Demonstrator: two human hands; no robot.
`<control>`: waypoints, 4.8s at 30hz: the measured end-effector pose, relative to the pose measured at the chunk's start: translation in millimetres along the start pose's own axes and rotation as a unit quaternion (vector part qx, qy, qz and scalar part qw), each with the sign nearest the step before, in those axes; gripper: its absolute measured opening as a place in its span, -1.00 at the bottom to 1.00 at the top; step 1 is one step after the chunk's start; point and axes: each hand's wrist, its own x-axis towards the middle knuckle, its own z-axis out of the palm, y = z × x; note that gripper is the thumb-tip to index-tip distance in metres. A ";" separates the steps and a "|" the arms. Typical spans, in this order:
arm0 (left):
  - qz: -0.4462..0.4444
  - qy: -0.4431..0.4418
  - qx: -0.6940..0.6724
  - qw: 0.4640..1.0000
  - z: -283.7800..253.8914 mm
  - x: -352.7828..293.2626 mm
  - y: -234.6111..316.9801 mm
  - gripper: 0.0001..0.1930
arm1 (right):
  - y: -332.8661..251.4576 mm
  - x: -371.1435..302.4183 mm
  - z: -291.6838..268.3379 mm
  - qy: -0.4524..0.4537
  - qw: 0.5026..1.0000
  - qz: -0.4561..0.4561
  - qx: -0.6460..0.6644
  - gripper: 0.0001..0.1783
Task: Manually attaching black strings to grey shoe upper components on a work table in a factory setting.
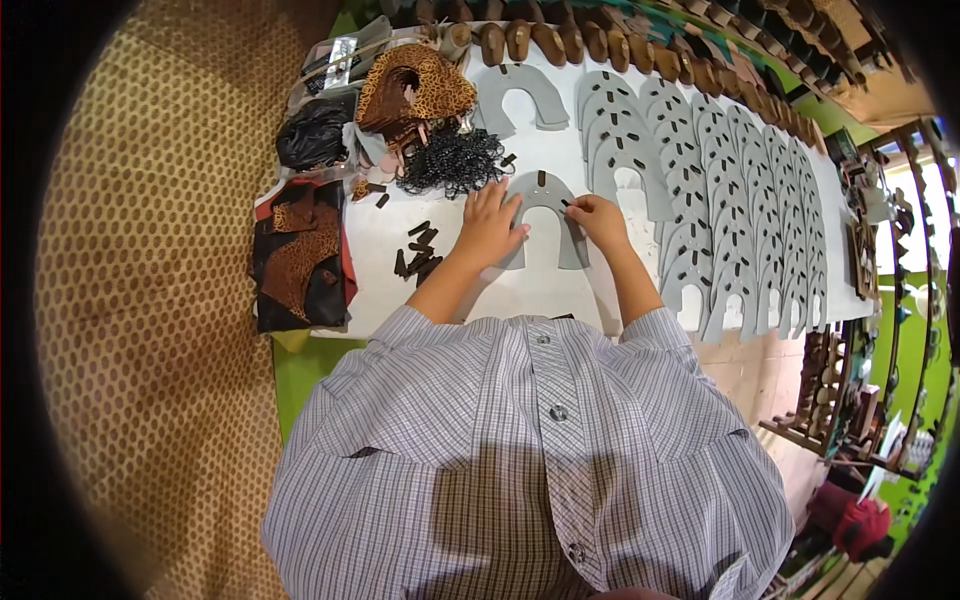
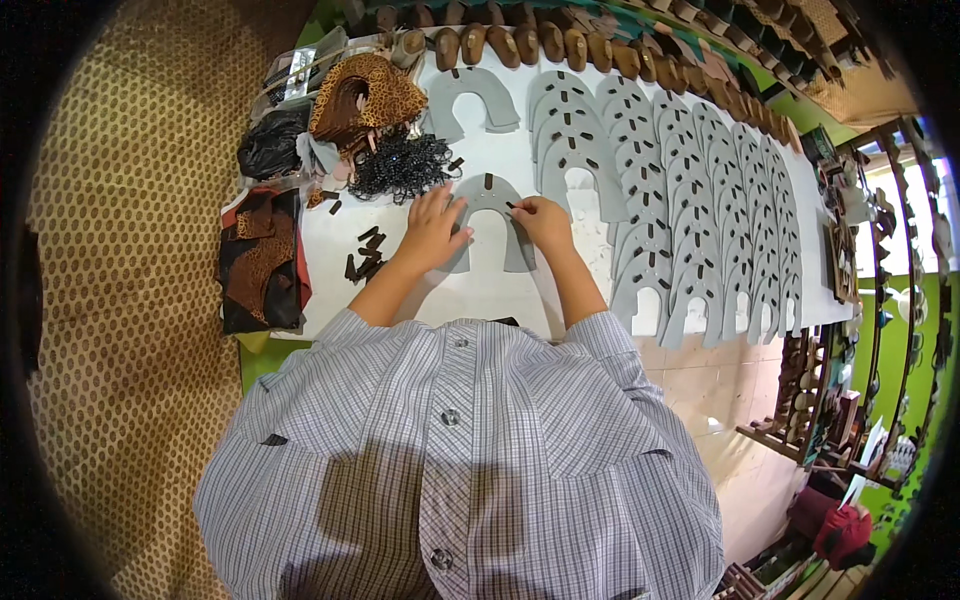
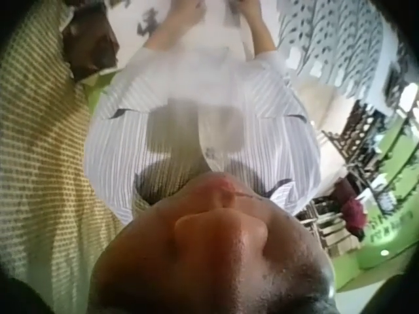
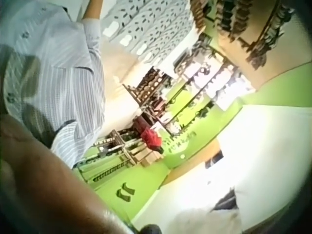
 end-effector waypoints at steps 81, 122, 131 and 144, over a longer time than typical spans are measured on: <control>-0.033 -0.108 0.012 0.994 14.7 81.9 0.1 -0.58 | 4.0 -12.3 29.2 0.173 0.904 -0.308 -0.240 -0.79; -0.024 -0.060 -0.016 0.998 30.1 78.2 -7.3 -0.58 | 1.7 -11.2 28.5 0.185 0.911 -0.316 -0.191 -0.81; -0.042 -0.080 -0.008 0.996 28.6 79.5 -2.6 -0.56 | 1.2 -10.8 28.2 0.180 0.913 -0.311 -0.191 -0.80; -0.056 -0.060 -0.038 0.996 28.5 77.9 -2.4 -0.58 | 0.9 -11.6 27.9 0.181 0.915 -0.310 -0.185 -0.78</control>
